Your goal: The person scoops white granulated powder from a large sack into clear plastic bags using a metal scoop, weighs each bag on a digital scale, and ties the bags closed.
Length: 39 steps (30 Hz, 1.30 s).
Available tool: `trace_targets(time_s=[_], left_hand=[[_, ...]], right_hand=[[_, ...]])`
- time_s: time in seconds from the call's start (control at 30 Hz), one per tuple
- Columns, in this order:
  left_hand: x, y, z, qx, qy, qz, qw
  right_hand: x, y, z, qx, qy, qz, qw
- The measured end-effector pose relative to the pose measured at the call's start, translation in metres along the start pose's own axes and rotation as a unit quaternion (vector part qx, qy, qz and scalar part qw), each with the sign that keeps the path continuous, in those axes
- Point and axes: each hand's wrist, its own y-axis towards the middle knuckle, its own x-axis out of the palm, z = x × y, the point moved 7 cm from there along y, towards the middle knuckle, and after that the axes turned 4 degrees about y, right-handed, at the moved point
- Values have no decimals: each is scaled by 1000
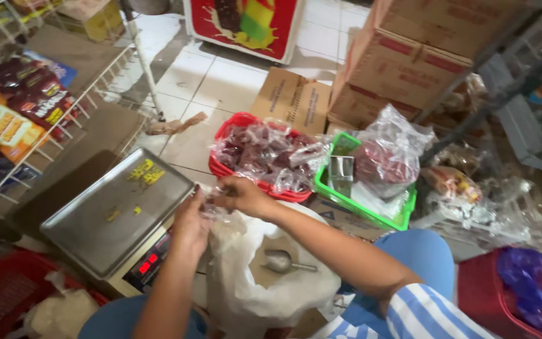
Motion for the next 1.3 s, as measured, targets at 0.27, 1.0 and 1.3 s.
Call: trace_targets(time_s=[0.27,1.0,1.3], left_hand=[[18,-23,-112,-3,138,-77,987],[94,-21,-158,-44,352,-138,925],[76,-19,-165,-13,314,-130,940]], right_hand=[[-83,-106,65,120,48,39,991],[-128,-154,143,158,584,199,771],[-128,-168,151,169,565,196,783]])
